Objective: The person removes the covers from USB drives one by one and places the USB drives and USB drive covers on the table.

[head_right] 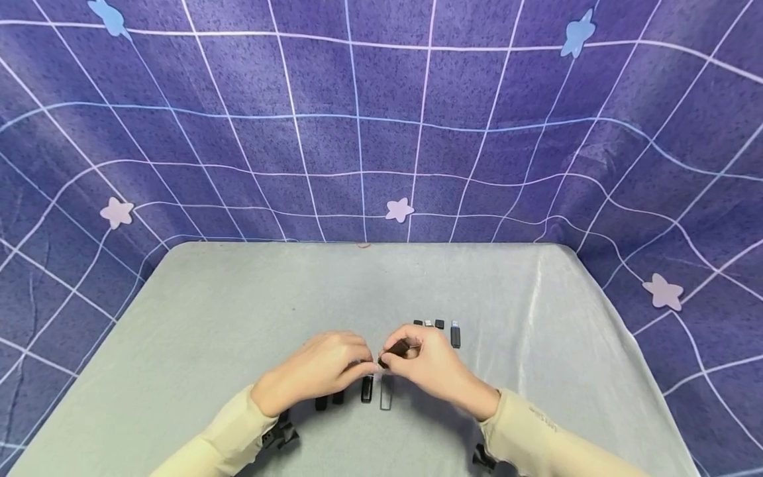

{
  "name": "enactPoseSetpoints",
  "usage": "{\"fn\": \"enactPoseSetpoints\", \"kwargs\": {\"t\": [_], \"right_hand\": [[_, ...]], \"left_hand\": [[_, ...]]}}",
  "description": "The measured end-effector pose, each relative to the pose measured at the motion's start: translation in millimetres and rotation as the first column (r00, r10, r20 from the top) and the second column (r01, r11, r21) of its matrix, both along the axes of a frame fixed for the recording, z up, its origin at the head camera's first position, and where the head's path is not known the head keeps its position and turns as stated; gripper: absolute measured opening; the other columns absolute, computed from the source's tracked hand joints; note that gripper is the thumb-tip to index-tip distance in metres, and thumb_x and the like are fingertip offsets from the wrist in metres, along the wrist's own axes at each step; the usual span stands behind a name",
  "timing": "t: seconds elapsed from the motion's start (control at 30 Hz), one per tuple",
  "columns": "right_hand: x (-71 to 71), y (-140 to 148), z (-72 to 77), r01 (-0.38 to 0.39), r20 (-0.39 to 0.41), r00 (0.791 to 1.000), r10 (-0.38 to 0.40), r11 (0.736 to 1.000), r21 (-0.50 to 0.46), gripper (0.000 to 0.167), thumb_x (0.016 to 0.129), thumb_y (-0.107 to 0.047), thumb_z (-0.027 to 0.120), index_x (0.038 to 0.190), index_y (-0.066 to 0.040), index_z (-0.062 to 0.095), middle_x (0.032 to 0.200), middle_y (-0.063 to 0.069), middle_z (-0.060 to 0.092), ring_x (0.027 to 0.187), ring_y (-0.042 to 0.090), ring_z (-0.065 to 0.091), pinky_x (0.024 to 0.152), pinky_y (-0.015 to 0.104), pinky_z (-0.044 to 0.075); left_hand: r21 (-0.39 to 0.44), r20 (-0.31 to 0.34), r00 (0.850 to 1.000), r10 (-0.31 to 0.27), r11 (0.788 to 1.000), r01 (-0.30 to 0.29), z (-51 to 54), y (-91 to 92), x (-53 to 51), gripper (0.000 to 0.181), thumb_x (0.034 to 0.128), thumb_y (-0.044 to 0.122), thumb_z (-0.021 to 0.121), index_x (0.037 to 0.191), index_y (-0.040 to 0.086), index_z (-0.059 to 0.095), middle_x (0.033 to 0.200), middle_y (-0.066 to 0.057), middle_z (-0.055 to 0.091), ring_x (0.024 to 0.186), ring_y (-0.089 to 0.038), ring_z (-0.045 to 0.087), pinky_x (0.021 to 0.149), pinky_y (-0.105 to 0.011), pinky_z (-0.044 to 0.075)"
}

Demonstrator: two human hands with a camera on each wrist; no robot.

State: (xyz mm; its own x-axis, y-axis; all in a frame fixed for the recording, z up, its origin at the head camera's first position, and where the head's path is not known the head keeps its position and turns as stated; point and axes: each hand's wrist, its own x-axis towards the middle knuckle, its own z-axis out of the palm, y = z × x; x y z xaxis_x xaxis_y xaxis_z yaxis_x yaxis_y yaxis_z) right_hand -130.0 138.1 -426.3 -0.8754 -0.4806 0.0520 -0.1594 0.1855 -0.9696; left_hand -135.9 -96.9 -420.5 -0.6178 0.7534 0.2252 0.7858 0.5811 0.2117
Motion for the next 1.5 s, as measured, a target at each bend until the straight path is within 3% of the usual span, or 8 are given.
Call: {"fn": "enactPoseSetpoints", "kwargs": {"t": [0.2, 0.3, 0.5, 0.67, 0.8, 1.0, 1.17, 1.5], "right_hand": [[-2.1, 3.1, 3.3, -0.021, -0.05, 0.998, 0.026, 0.995, 0.099, 0.015, 0.094, -0.005, 0.068, 0.107, -0.003, 0.075, 0.097, 0.016, 0.072, 0.074, 0.011, 0.067, 0.066, 0.026, 0.058], [-3.2, 4.0, 2.7, -0.062, -0.11, 0.991, 0.081, 0.983, 0.17, 0.013, 0.097, -0.009, 0.068, 0.105, -0.007, 0.077, 0.099, 0.013, 0.074, 0.074, 0.005, 0.064, 0.066, 0.022, 0.055], [-1.0, 3.1, 5.1, -0.163, -0.109, 0.973, 0.202, 0.943, 0.289, 0.021, 0.099, -0.023, 0.069, 0.089, -0.007, 0.078, 0.068, -0.007, 0.065, 0.056, -0.001, 0.048, 0.05, 0.016, 0.038], [-0.5, 2.5, 7.5, -0.167, -0.138, 0.966, 0.218, 0.935, 0.312, 0.02, 0.099, -0.024, 0.07, 0.092, -0.008, 0.079, 0.066, -0.007, 0.063, 0.053, -0.004, 0.041, 0.048, 0.016, 0.037], [0.2, 0.9, 9.2, -0.114, -0.24, 0.947, 0.212, 0.923, 0.367, 0.024, 0.098, -0.023, 0.071, 0.113, -0.005, 0.077, 0.083, 0.001, 0.074, 0.06, -0.004, 0.05, 0.056, 0.019, 0.049], [3.2, -3.3, 11.2, -0.028, -0.353, 0.914, 0.2, 0.899, 0.438, 0.072, 0.099, -0.028, 0.07, 0.154, 0.006, 0.038, 0.12, 0.012, 0.074, 0.093, 0.016, 0.075, 0.085, 0.034, 0.061], [2.4, -7.1, 9.8, -0.092, -0.41, 0.871, 0.271, 0.909, 0.405, 0.067, 0.1, -0.013, 0.065, 0.153, 0.013, 0.033, 0.147, 0.025, 0.055, 0.13, 0.033, 0.061, 0.107, 0.046, 0.05], [2.4, -6.9, 7.4, -0.211, -0.404, 0.83, 0.385, 0.887, 0.411, 0.055, 0.104, -0.011, 0.058, 0.149, 0.015, 0.039, 0.146, 0.029, 0.053, 0.126, 0.022, 0.062, 0.104, 0.038, 0.054]], "left_hand": [[0.032, 0.03, 0.999, 0.02, 0.999, -0.021, 4.6, -2.4, -1.5, 0.021, 0.1024, 0.034, 0.064, 0.106, 0.017, 0.076, 0.095, 0.007, 0.074, 0.084, -0.008, 0.068, 0.077, -0.029, 0.057], [0.053, 0.028, 0.998, 0.054, 0.997, -0.055, 6.4, -2.9, -1.7, 0.039, 0.1025, 0.039, 0.062, 0.128, 0.011, 0.069, 0.11, 0.0, 0.076, 0.097, -0.014, 0.072, 0.086, -0.034, 0.059], [0.087, -0.026, 1.0, -0.002, 0.996, 0.005, 8.2, -2.7, 1.7, 0.062, 0.1024, 0.044, 0.059, 0.156, 0.014, 0.045, 0.141, -0.002, 0.065, 0.124, -0.014, 0.066, 0.102, -0.029, 0.054], [0.126, -0.068, 0.992, -0.103, 0.986, 0.111, 5.9, -0.2, 3.6, 0.042, 0.1018, 0.024, 0.065, 0.142, 0.011, 0.062, 0.125, 0.002, 0.074, 0.111, -0.009, 0.071, 0.097, -0.024, 0.055], [0.119, -0.083, 0.995, -0.051, 0.991, 0.061, 5.6, 0.6, 5.5, 0.024, 0.0991, 0.022, 0.068, 0.12, 0.014, 0.076, 0.099, 0.008, 0.078, 0.089, -0.005, 0.074, 0.08, -0.024, 0.059], [0.103, -0.096, 0.994, 0.043, 0.994, -0.033, 4.6, 3.0, 6.4, 0.018, 0.0994, 0.03, 0.068, 0.106, 0.018, 0.078, 0.093, 0.009, 0.077, 0.083, -0.007, 0.071, 0.078, -0.028, 0.059], [0.102, -0.103, 0.994, 0.045, 0.994, -0.034, 5.3, 4.1, 7.9, 0.019, 0.1004, 0.027, 0.067, 0.111, 0.014, 0.077, 0.097, 0.007, 0.077, 0.086, -0.009, 0.071, 0.079, -0.028, 0.059], [0.135, -0.108, 0.994, -0.016, 0.99, 0.031, 3.2, -0.7, 8.2, 0.02, 0.0983, 0.036, 0.068, 0.099, 0.018, 0.076, 0.091, 0.008, 0.072, 0.086, -0.007, 0.065, 0.079, -0.025, 0.056]]}}
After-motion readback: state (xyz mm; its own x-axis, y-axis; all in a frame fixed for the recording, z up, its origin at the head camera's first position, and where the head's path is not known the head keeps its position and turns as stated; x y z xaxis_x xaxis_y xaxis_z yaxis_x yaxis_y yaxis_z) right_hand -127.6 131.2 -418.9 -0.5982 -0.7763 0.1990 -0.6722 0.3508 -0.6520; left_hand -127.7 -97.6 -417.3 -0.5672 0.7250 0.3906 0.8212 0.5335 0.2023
